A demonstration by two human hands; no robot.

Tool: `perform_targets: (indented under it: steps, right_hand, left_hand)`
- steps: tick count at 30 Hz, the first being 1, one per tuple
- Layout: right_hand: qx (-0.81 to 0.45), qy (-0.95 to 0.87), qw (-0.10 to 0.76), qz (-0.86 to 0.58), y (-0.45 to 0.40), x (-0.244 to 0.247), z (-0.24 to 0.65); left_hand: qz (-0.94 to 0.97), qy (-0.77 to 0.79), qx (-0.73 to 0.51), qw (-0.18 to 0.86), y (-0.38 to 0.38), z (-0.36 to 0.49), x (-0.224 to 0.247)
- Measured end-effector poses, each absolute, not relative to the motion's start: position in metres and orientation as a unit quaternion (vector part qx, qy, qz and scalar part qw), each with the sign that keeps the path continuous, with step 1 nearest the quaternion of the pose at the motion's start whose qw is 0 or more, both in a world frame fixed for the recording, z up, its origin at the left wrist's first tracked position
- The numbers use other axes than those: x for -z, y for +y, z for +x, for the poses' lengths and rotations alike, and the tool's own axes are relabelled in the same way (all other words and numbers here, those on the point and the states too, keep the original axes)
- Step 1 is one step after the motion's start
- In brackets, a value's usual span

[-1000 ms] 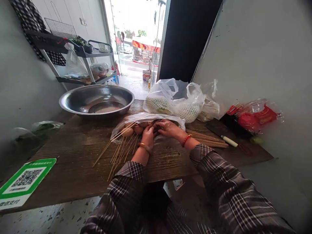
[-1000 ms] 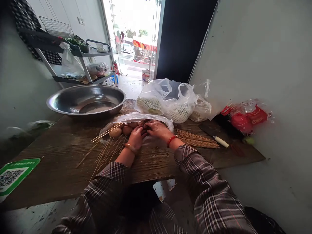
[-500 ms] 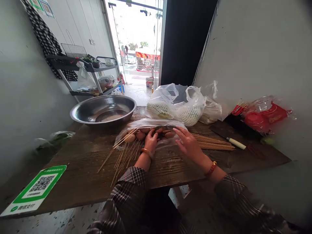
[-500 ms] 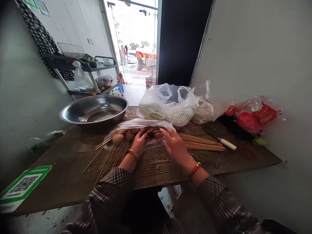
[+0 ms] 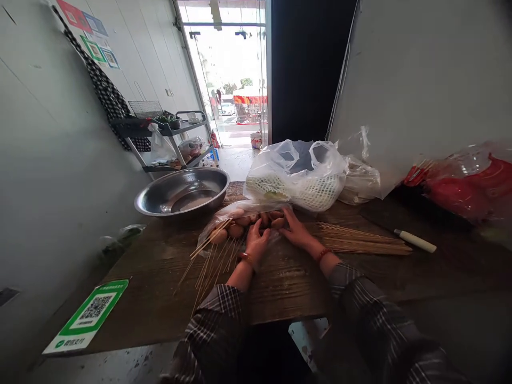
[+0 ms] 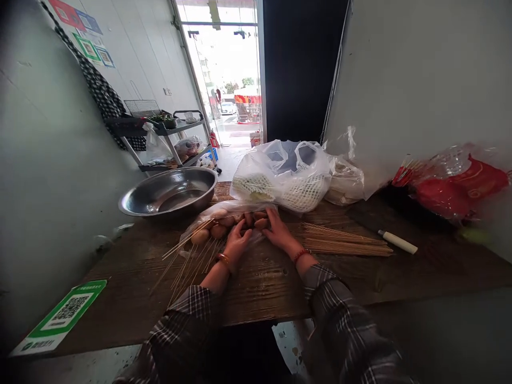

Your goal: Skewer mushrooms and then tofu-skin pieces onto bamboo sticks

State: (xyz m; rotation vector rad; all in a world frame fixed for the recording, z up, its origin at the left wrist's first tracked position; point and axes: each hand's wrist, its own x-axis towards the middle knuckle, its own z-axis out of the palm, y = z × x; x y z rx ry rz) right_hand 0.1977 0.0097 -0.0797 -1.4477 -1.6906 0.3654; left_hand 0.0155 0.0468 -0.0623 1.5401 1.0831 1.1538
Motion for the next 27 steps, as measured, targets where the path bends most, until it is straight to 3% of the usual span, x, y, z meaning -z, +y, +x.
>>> perform_targets:
  steps: [8,22,27]
  right_hand:
    - [-0.129,-0.68,0.463,-0.553,0.009,0.086,0.208]
    - [-0.063,-0.67,0.452,-0.586,-0.016,0.052,0.199]
    - [-0.037,-0.625,0.442,-0.642,-0.015,0.051,0.201]
  left_hand:
    - [0.615,0.443,-0.465,0.457,0.045,0.019,0.065]
    - [0.535,0.457,-0.496,0.509,0.033,0.018,0.043]
    - [0.447,0.389,-0.519,0.616,0.031,0.008,0.032]
